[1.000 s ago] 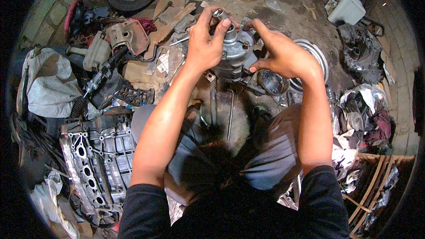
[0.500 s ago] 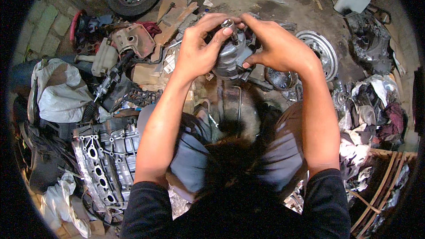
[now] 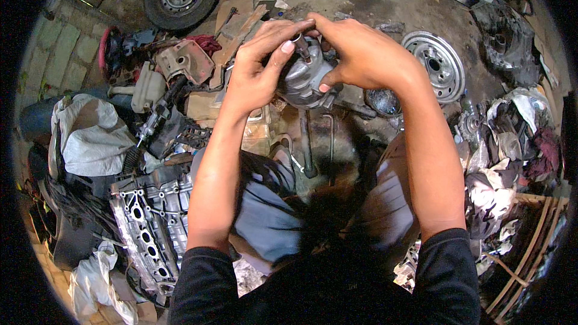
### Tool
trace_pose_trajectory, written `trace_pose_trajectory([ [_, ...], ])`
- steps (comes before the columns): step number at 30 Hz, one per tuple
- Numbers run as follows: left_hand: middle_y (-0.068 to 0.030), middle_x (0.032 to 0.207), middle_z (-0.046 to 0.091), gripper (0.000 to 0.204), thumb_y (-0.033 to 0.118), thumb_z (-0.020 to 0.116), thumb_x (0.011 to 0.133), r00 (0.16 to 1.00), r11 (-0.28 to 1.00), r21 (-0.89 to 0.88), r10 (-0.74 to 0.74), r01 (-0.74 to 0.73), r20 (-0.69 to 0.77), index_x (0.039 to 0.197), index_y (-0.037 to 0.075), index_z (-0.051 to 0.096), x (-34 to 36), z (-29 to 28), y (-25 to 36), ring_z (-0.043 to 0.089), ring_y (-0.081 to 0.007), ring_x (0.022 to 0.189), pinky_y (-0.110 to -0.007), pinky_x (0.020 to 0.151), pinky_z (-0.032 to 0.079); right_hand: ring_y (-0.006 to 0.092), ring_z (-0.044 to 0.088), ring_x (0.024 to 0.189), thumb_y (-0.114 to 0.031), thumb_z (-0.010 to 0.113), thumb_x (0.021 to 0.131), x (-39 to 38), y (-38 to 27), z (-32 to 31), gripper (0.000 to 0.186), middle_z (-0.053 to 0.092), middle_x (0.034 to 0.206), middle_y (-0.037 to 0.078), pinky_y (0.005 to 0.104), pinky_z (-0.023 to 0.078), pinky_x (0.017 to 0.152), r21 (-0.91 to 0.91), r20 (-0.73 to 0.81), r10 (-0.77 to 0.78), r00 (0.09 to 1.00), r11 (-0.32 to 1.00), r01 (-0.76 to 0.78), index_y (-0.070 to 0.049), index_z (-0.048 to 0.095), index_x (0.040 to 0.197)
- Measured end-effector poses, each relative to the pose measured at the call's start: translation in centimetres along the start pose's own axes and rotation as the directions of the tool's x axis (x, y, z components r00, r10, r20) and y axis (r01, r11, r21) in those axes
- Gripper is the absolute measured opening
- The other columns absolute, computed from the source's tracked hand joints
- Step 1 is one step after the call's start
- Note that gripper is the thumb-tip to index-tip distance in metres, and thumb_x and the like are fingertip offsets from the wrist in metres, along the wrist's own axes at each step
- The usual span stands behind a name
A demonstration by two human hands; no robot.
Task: The person sits on the floor in a cluttered workshop and uses a hammer and a metal rod to strike and adjust a cylindrical mechanical component. The person repeatedly taps the component, rotates it, and repositions the rod to continue the adjustment.
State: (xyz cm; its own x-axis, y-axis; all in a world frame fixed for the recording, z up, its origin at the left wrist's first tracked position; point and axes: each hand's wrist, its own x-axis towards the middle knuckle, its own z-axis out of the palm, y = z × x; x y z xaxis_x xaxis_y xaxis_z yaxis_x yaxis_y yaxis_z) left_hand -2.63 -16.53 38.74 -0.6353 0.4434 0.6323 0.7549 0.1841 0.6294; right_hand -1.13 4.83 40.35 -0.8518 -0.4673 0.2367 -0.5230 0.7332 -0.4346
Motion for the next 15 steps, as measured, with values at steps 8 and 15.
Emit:
trace_pose_trajectory([
  [8, -0.0127, 0.108, 0.072, 0.036, 0.008, 0.069, 0.087, 0.992, 0.992, 0.002, -0.127, 0.127, -0.015, 0.122, 0.001, 0.066, -0.5, 0.2, -0.1, 0.065, -0.0227, 0.104, -0.035, 0.095, 0.048, 0.0423, 0.058, 0.109, -0.015, 0.089, 0.059, 0.4, -0.7, -0.6, 0.088, 0.066, 0.108, 0.022, 0.0474, 0.048, 0.091, 0.034, 0.075, 0.018, 0.997, 0.999, -0.021, -0.007, 0.042, 0.133],
  [15, -0.0112, 0.106, 0.072, 0.037, 0.009, 0.073, 0.084, 0.986, 0.986, -0.023, -0.164, 0.163, -0.022, 0.119, -0.001, 0.066, 0.2, 0.4, 0.4, 0.063, -0.0190, 0.106, -0.034, 0.098, 0.046, 0.0431, 0.059, 0.114, -0.024, 0.091, 0.060, 0.8, 0.7, 0.1, 0.093, 0.064, 0.118, 0.026, 0.0489, 0.050, 0.094, 0.062, 0.003, -0.054, 0.999, 0.997, 0.053, -0.006, 0.043, 0.138],
])
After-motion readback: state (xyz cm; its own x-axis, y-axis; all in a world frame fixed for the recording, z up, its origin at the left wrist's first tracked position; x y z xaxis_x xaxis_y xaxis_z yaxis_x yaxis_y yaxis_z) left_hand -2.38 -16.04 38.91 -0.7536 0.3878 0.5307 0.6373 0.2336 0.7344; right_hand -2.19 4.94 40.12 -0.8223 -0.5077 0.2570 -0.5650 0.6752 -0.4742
